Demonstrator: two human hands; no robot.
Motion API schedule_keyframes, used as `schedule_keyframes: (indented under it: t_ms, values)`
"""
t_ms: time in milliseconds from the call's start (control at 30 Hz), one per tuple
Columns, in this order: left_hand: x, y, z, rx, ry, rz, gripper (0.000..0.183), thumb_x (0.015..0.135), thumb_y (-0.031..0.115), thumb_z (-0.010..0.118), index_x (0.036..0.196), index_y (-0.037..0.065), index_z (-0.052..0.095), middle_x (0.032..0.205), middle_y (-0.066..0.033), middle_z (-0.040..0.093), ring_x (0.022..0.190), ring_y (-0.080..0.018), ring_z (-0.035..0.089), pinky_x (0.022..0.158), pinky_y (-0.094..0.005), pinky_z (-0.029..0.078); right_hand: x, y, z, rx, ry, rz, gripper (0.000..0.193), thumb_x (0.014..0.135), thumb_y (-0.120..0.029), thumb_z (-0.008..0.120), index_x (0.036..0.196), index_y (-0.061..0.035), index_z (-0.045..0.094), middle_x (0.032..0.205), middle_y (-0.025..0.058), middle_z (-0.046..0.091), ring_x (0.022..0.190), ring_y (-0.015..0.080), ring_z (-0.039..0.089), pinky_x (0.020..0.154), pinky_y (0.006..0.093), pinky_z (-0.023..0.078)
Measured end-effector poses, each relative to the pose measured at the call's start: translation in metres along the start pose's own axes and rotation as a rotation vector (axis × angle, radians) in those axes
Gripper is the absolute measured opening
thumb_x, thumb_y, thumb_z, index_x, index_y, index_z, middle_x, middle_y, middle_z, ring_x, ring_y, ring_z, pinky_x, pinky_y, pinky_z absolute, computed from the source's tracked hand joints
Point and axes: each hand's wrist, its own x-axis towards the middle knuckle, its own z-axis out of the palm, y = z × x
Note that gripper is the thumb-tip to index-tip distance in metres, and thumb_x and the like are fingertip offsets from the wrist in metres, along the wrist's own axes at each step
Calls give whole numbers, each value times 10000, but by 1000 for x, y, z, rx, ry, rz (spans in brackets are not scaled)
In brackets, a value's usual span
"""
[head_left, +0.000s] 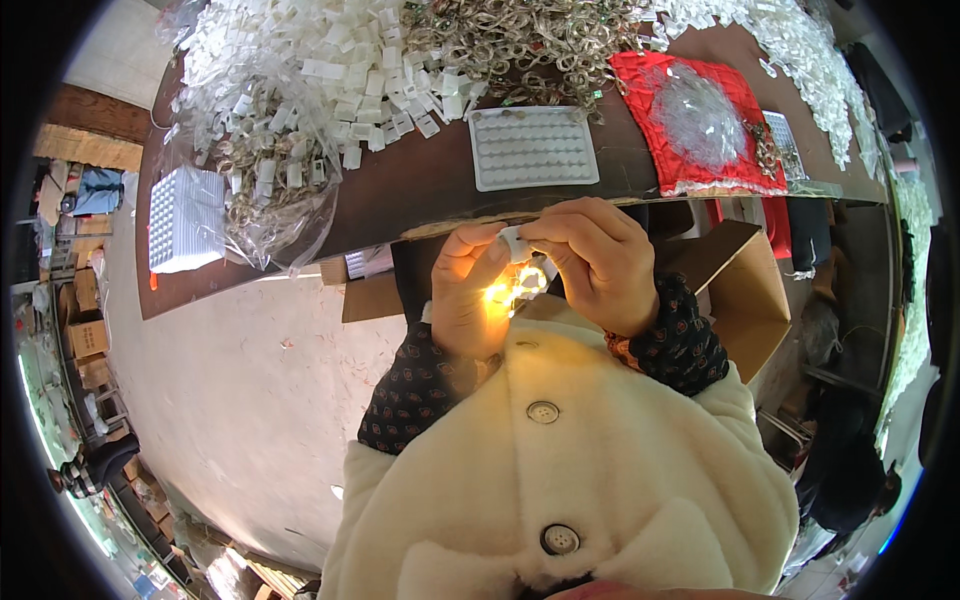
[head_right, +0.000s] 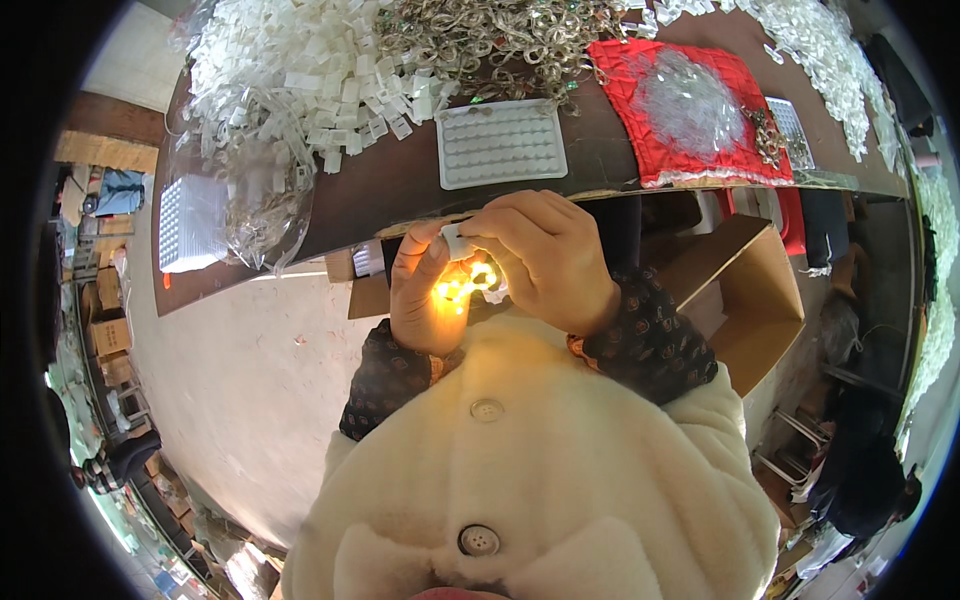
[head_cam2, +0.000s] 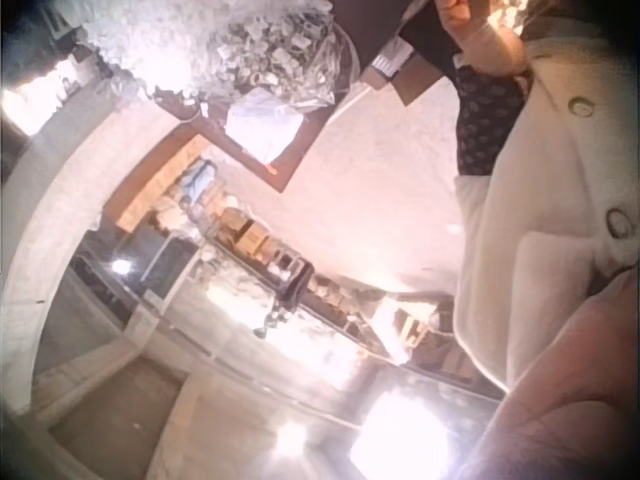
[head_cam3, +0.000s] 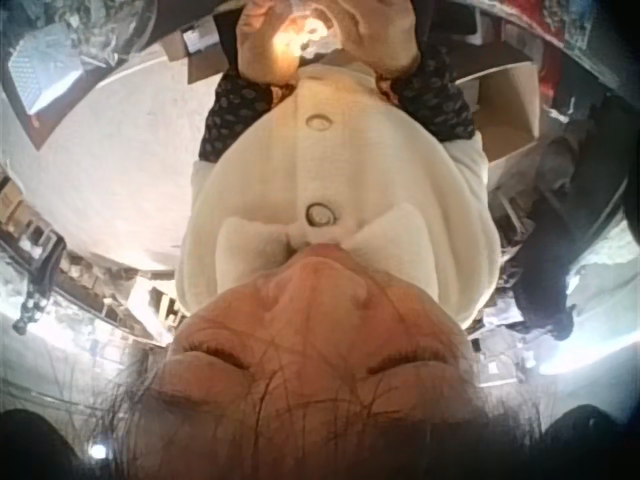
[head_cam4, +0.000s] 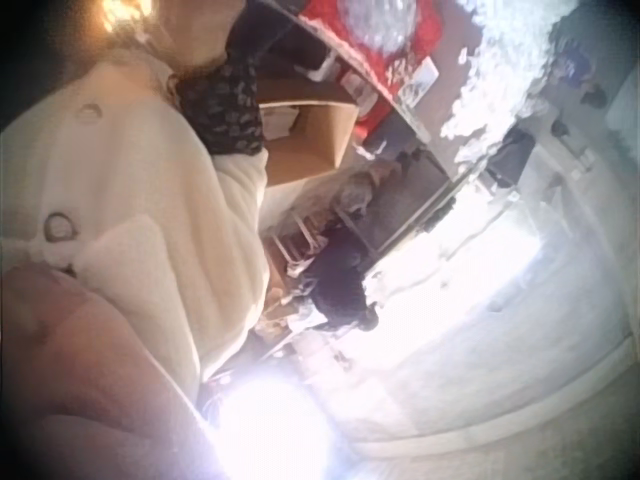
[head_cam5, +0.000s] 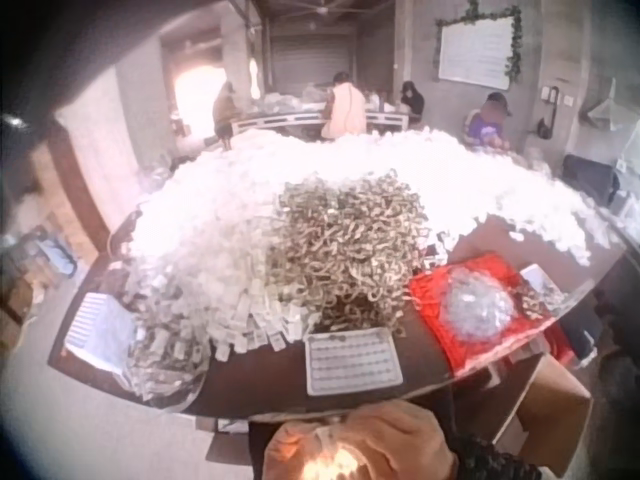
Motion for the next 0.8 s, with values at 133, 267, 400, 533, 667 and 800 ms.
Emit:
schedule_keyframes:
  t_ms: [133, 267, 400, 533, 667, 800]
  values:
    - [1, -3, -1, 8, -1, 55, 174, 963, 125, 654, 1120, 56, 625, 1075, -72, 688, 987, -166, 653, 903, -337, 522, -1, -4, 0, -20, -23, -28, 222, 789, 74, 710, 981, -37, 721, 909, 111, 683, 787, 270, 671, 707, 334, 545]
    - [1, -1, -4, 30, 6, 60, 160, 962, 119, 651, 1105, 51, 626, 1047, -86, 693, 969, -177, 658, 878, -352, 529, -4, -12, -1, 239, -83, 342, 172, 841, 68, 696, 997, -4, 704, 948, 102, 707, 836, 184, 676, 750, 302, 546]
    - [-1, 2, -8, -21, -42, 44, 141, 956, 44, 631, 1094, 15, 626, 1056, -105, 691, 972, -167, 656, 878, -330, 521, -3, -8, -6, 406, -165, 427, 100, 891, 50, 678, 986, 18, 682, 972, 84, 723, 859, 104, 650, 764, 271, 541]
    - [-2, 3, -14, 95, 22, 12, 155, 952, 69, 641, 1093, 13, 611, 1025, -113, 693, 915, -179, 663, 819, -329, 541, -4, -3, -5, 258, -210, 284, 132, 858, 73, 677, 970, 3, 675, 936, 114, 727, 767, 183, 689, 713, 276, 546]
    - [3, 5, -20, 181, -3, -4, 156, 944, 51, 644, 1089, 4, 610, 991, -111, 694, 888, -155, 664, 794, -303, 552, -1, 5, -7, 256, -277, 255, 131, 844, 7, 691, 964, -43, 673, 870, 116, 694, 756, 272, 683, 657, 329, 538]
    - [9, 6, -20, 78, 16, -73, 187, 974, 85, 590, 1152, 27, 594, 962, -128, 687, 862, -221, 651, 817, -367, 531, 16, 31, -23, 230, -392, 354, 203, 847, 23, 691, 1045, -21, 702, 939, 122, 726, 814, 234, 712, 731, 317, 552]
